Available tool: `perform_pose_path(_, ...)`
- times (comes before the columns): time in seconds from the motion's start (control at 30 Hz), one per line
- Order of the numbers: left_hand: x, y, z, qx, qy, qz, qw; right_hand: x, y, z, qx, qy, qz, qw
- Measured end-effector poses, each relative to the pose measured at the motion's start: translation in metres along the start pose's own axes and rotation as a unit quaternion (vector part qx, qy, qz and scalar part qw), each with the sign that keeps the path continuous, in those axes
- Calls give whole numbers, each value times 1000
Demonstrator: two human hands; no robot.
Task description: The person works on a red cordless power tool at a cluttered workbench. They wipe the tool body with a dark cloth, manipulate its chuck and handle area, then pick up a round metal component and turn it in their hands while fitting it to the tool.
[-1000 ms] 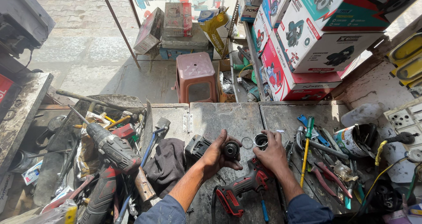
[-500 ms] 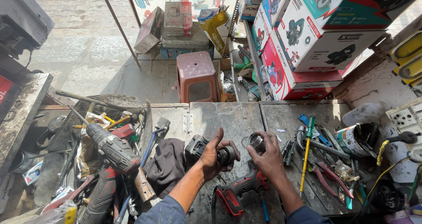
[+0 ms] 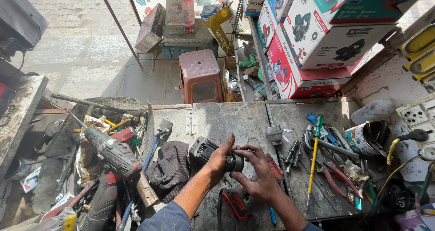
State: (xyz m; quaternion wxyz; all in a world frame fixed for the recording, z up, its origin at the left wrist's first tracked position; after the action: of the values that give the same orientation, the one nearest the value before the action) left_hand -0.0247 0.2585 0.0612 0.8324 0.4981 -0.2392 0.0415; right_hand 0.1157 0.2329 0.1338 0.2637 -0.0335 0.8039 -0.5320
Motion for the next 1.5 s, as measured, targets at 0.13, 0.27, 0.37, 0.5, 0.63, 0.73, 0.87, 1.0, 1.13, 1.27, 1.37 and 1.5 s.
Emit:
perform_pose_path(0.13,1,0,-1,10,-3,-15,1000,1,4,3,-26,11,-4,1000)
perform_pose_path(0.27,4,4,2,39,-25,-8,999,0,8,5,-19,22,-1,1000)
perform_pose_path(0.37,3,2,2,44,-22,-42,998,-2,8,6,-24,22,-2,999)
perform_pose_path(0.5,2,-3,-1,40,-22,-54,997,-6,3,9,-21,15,5,1000)
perform_pose_path(0.63,6,-7,0,17,-63,14,998,-9,-8,12,-22,15,-4,1000)
perform_pose_path(0.73,13,-2,7,25,-109,49,992,-9,-16,13,-17,24,-15,999)
perform_pose_path(0.87,21,9,18,-8,-116,46,992,-9,-26,11,-33,57,35,997)
perform_pose_path(1.0,25,16,22,-15,-134,65,989,-10,-38,10,-101,73,129,984)
perform_pose_path(1.13,19,13,14,-10,-111,55,992,-10,-39,9,-114,63,153,980)
perform_pose_path(1.27,5,9,6,30,-23,-30,999,-12,-33,8,-99,85,145,981)
perform_pose_path(1.37,2,15,5,94,-28,-83,992,-17,-20,6,-6,95,105,990)
perform_pose_path(1.5,5,22,9,113,-76,-44,990,-28,-15,4,16,123,88,988)
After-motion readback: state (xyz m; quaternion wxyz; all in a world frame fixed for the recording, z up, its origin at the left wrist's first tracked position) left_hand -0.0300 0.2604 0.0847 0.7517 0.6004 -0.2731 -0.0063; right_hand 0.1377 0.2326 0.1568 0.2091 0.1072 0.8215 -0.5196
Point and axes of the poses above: each hand's wrist, its own z-axis away from the middle knuckle, its own x-axis out of the palm, y = z × x, the point moved 4 cm from there along -z, towards the middle knuckle, and after that the axes turned 9 degrees about -z, right-handed, at the moved point
